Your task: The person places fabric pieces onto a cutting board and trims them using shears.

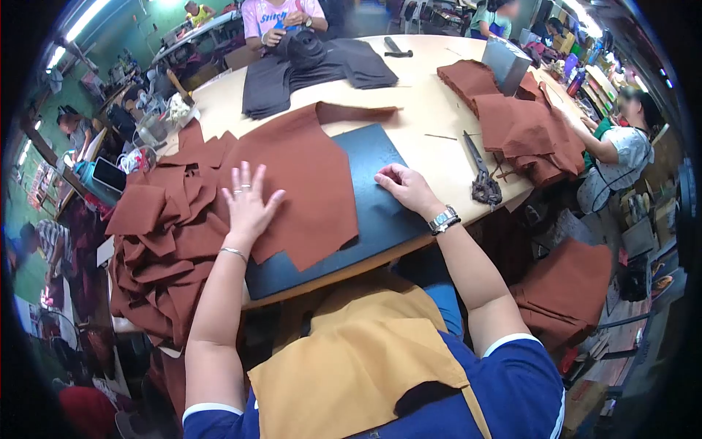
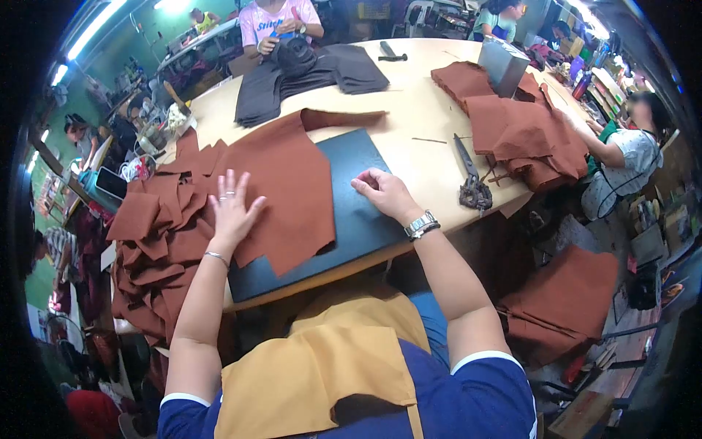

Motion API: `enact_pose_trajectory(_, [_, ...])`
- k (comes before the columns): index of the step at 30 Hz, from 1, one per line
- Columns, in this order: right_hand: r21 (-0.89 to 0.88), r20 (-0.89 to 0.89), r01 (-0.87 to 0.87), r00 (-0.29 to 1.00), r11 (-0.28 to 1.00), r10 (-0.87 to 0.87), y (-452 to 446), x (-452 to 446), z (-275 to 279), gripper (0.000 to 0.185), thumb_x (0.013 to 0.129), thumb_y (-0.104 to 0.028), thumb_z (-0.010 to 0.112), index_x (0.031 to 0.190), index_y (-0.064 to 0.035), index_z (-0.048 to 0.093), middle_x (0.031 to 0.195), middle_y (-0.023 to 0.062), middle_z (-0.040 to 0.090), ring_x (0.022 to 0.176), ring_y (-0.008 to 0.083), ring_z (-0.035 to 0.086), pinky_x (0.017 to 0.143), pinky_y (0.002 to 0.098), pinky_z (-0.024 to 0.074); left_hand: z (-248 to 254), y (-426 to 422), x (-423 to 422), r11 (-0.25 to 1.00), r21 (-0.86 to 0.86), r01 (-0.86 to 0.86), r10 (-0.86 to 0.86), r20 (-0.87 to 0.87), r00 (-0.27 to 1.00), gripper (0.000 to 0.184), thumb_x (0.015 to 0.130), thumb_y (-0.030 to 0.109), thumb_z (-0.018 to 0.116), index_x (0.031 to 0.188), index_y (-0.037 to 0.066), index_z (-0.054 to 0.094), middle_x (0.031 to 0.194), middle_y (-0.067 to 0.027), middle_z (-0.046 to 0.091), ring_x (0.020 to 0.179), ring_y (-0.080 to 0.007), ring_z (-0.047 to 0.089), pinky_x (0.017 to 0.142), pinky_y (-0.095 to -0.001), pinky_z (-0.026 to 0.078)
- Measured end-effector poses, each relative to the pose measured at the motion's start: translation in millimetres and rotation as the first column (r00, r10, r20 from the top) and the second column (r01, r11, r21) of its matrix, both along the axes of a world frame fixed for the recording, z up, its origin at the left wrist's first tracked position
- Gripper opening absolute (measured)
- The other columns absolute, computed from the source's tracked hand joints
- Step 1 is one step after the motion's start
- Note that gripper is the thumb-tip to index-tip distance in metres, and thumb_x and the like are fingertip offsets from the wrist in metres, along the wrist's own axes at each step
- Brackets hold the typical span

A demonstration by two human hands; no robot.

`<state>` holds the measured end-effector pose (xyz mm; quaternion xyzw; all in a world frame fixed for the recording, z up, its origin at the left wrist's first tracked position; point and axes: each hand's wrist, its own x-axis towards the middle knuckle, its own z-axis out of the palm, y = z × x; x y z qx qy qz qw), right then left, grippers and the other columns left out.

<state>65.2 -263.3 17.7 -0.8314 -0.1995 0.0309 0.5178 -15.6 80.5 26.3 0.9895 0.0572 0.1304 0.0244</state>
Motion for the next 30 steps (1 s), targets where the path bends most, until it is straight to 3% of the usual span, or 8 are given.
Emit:
enact_pose_trajectory(10, [-0.489,0.218,0.217,0.968,0.845,-0.123,69.8,42.7,4.5,0.051,0.088,-0.053,0.056,0.113,-0.0093,0.065,0.104,0.0133,0.067,0.099,0.0309,0.062,0.088,0.0393,0.0472,-7.5,-43.5,-10.5,0.990,-0.128,0.055,-0.072,-0.129,0.989,0.077,0.088,0.062,0.048,0.147,0.016,0.030,0.154,-0.0180,0.022,0.144,-0.0340,0.016,0.111,-0.0620,0.011])
enact_pose_trajectory(13, [-0.377,-0.060,-0.111,0.994,0.920,0.095,83.1,64.7,14.4,0.052,0.086,-0.046,0.063,0.119,-0.0051,0.061,0.110,0.0116,0.067,0.102,0.0263,0.063,0.093,0.0357,0.0461,-9.5,-39.7,-9.1,0.981,-0.186,0.057,-0.078,-0.106,0.991,0.077,0.090,0.061,0.045,0.149,0.015,0.026,0.154,-0.0172,0.021,0.144,-0.0324,0.016,0.113,-0.0592,0.010])
enact_pose_trajectory(17, [0.452,-0.387,-0.253,0.808,0.856,0.444,87.4,47.3,43.0,0.045,0.084,-0.028,0.073,0.116,0.0013,0.060,0.111,0.0073,0.065,0.102,0.0108,0.059,0.092,0.0262,0.0451,-8.8,-35.3,-4.2,0.959,-0.278,0.048,-0.080,-0.105,0.991,0.080,0.090,0.063,0.041,0.150,0.012,0.023,0.154,-0.0169,0.021,0.144,-0.0309,0.015,0.113,-0.0578,0.009])
enact_pose_trajectory(20, [0.319,-0.331,-0.475,0.755,0.820,0.566,71.5,38.5,35.2,0.049,0.079,-0.031,0.077,0.112,0.0022,0.061,0.109,0.0066,0.065,0.098,0.0108,0.059,0.087,0.0251,0.0463,-10.6,-28.2,1.8,0.955,-0.285,0.079,-0.117,-0.118,0.986,0.080,0.090,0.063,0.040,0.150,0.012,0.023,0.155,-0.0158,0.021,0.144,-0.0302,0.015,0.114,-0.0564,0.008])
enact_pose_trajectory(22, [-0.235,-0.430,-0.597,0.772,0.767,0.468,48.7,47.0,27.8,0.066,0.070,-0.044,0.082,0.107,0.0045,0.058,0.103,0.0058,0.064,0.092,0.0087,0.057,0.076,0.0231,0.0478,-8.2,-24.5,9.9,0.953,-0.280,0.112,-0.152,-0.124,0.981,0.080,0.091,0.063,0.040,0.150,0.012,0.023,0.155,-0.0153,0.021,0.144,-0.0302,0.015,0.114,-0.0561,0.009])
enact_pose_trajectory(24, [-0.456,-0.413,-0.602,0.795,0.656,0.444,22.5,42.0,44.1,0.036,0.078,-0.030,0.079,0.093,-0.0010,0.063,0.082,-0.0037,0.060,0.075,0.0066,0.050,0.067,0.0264,0.0435,-3.6,-20.4,14.0,0.950,-0.276,0.148,-0.194,-0.146,0.970,0.074,0.092,0.058,0.042,0.149,0.015,0.025,0.156,-0.0136,0.020,0.144,-0.0300,0.015,0.114,-0.0550,0.009])
enact_pose_trajectory(28, [-0.469,-0.434,-0.651,0.758,0.597,0.487,-35.0,49.8,107.6,0.032,0.081,-0.029,0.076,0.092,-0.0014,0.065,0.089,-0.0005,0.064,0.080,0.0082,0.057,0.072,0.0249,0.0463,-8.2,-0.2,26.6,0.950,-0.236,0.206,-0.239,-0.123,0.963,0.079,0.088,0.064,0.045,0.146,0.013,0.033,0.154,-0.0161,0.023,0.144,-0.0323,0.017,0.113,-0.0566,0.011])
enact_pose_trajectory(30, [-0.187,-0.512,-0.490,0.788,0.851,0.342,-63.0,56.7,126.0,0.029,0.080,-0.020,0.077,0.098,-0.0010,0.064,0.084,-0.0010,0.065,0.080,0.0068,0.058,0.072,0.0221,0.0471,-7.1,7.8,31.1,0.964,-0.186,0.188,-0.214,-0.134,0.968,0.079,0.087,0.064,0.045,0.146,0.013,0.034,0.154,-0.0162,0.023,0.144,-0.0323,0.017,0.113,-0.0571,0.013])
